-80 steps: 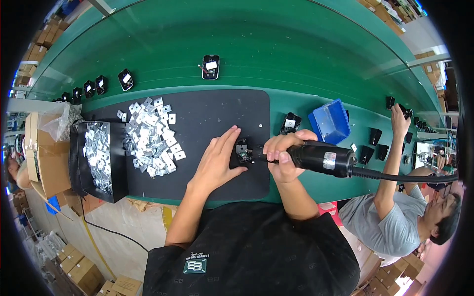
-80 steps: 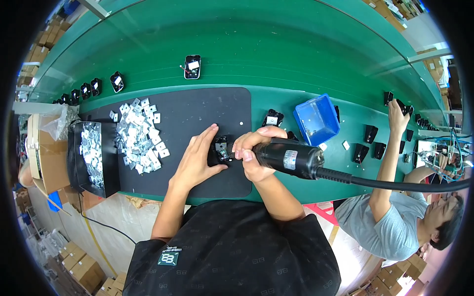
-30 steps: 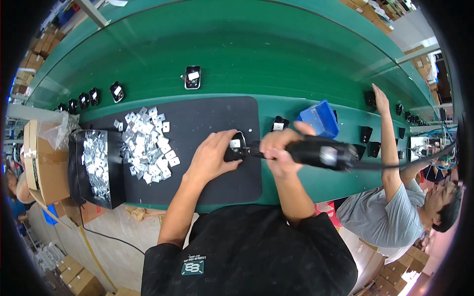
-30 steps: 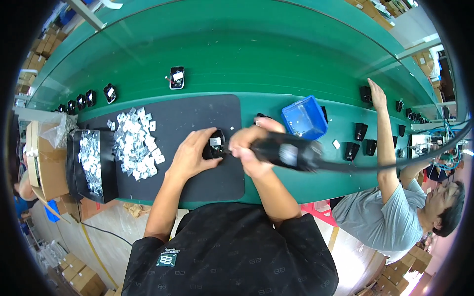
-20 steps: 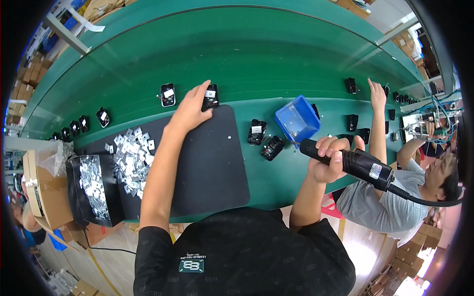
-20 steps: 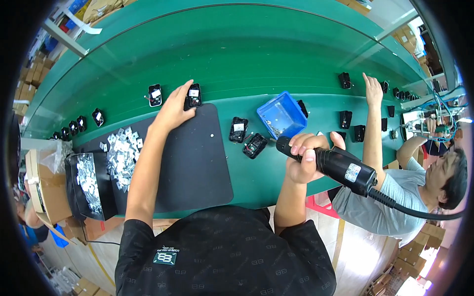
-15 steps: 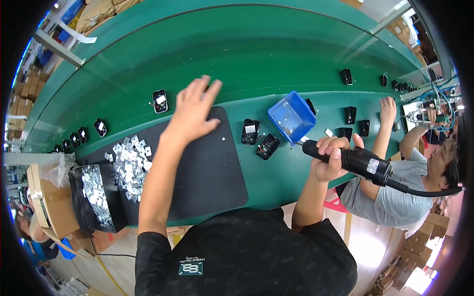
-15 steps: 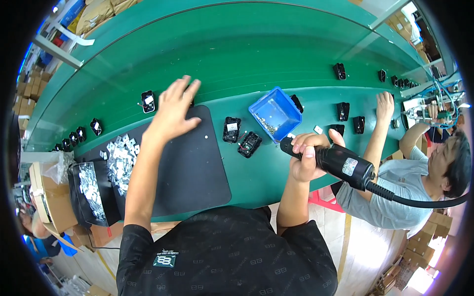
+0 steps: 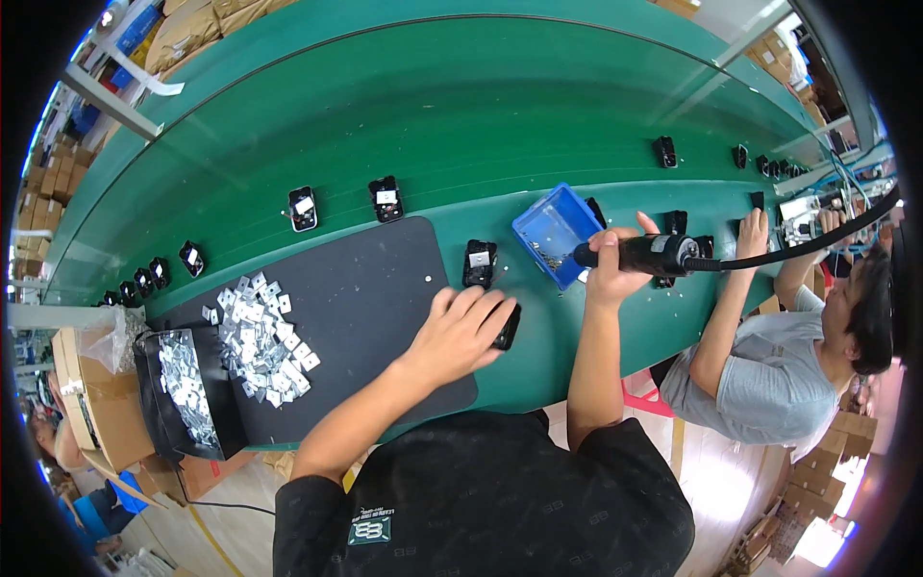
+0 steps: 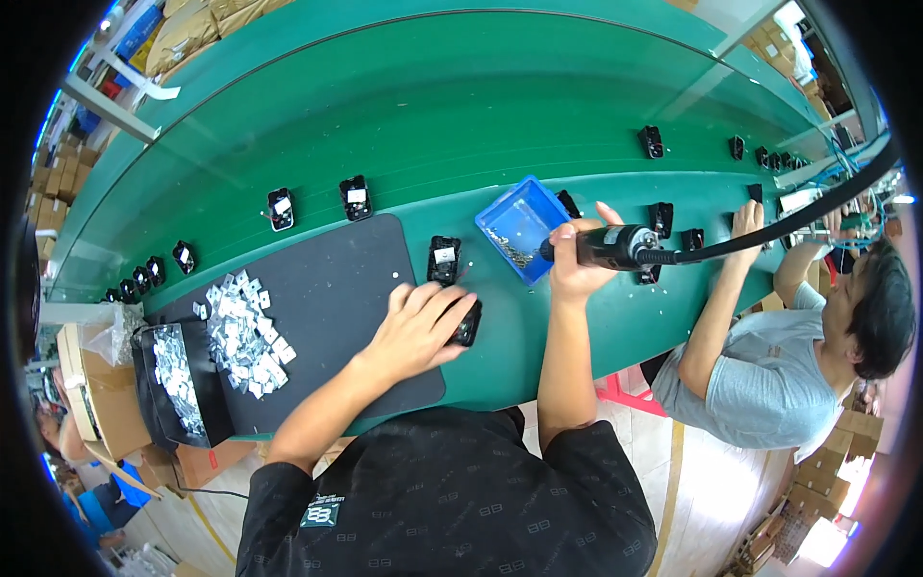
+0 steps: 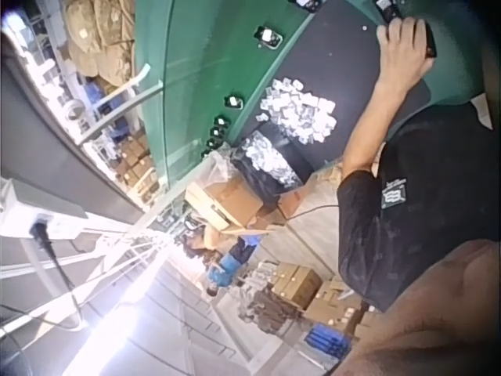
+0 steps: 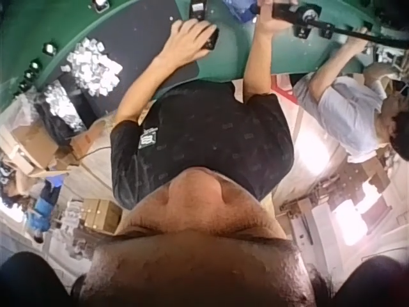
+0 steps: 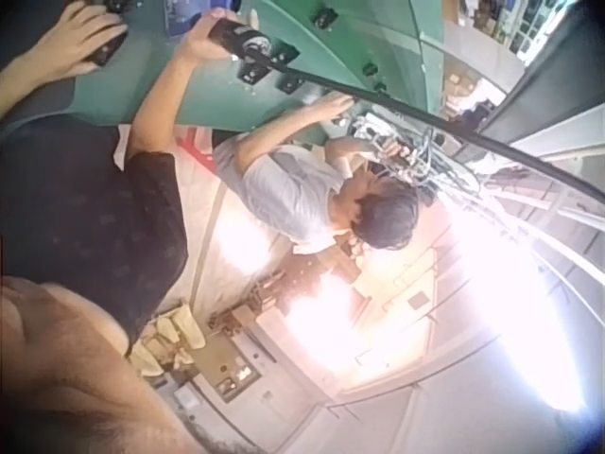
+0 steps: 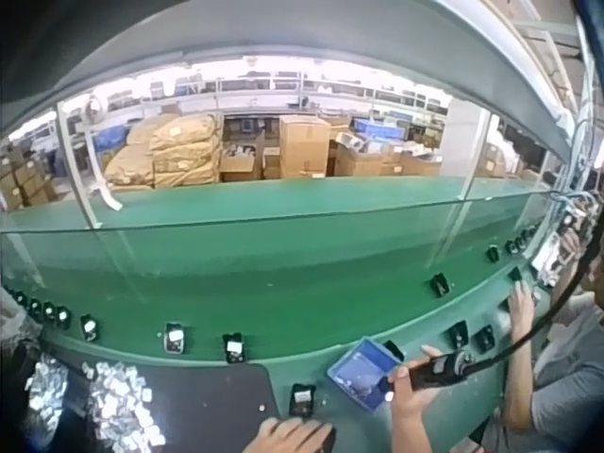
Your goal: The person assembles electronic components by securing a circuit board into an electronic housing with screws using an electric screwdriver.
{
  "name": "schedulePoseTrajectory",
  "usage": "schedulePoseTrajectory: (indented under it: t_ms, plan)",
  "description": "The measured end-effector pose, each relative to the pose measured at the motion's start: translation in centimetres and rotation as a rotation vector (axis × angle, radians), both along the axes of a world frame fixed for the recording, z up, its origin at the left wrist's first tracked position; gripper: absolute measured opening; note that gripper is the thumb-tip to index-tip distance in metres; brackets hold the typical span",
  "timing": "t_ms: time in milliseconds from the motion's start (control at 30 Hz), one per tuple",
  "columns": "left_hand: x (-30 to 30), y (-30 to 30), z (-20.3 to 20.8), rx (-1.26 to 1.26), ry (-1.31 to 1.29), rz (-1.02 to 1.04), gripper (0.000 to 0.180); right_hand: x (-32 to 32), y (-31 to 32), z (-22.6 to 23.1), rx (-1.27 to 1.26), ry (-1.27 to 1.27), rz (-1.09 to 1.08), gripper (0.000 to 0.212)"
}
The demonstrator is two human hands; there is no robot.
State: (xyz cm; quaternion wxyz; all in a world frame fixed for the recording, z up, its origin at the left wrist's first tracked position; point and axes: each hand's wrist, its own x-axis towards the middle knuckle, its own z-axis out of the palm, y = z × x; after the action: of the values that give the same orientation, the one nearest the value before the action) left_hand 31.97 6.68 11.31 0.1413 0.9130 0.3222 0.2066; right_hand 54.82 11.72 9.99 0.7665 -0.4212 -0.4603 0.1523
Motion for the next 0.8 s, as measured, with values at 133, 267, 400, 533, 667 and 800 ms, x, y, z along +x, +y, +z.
schedulePoseTrajectory:
  t_ms: [133, 267, 400, 533, 667, 800]
  plan:
    - [-4.6, -3.4, 0.7, -0.073, 0.051, 0.29, 0.074, -0.3, 0.4, -0.5, -0.056, -0.012, -0.039, 0.047]
    - [-7.4, -5.4, -0.2, -0.116, 0.129, 0.477, 0.074, -1.4, 0.8, -1.3, -0.123, -0.007, -0.035, 0.047]
    - [-7.6, -6.0, 0.9, -0.222, 0.035, 0.476, 0.074, -0.6, 0.1, -0.1, -0.094, -0.072, -0.1, 0.048]
    - [-10.9, -6.4, 1.3, -0.231, -0.192, 0.515, 0.051, -0.1, -0.2, 1.2, 0.077, -0.001, 0.013, 0.053]
    - [-17.7, -6.7, -0.1, -0.109, -0.099, 0.973, 0.009, 0.3, -1.1, 3.0, 0.168, 0.03, 0.084, 0.055]
    - [-20.1, -6.6, 0.2, -0.183, 0.083, 1.007, 0.014, -0.7, -1.5, 4.2, 0.206, 0.119, 0.195, 0.055]
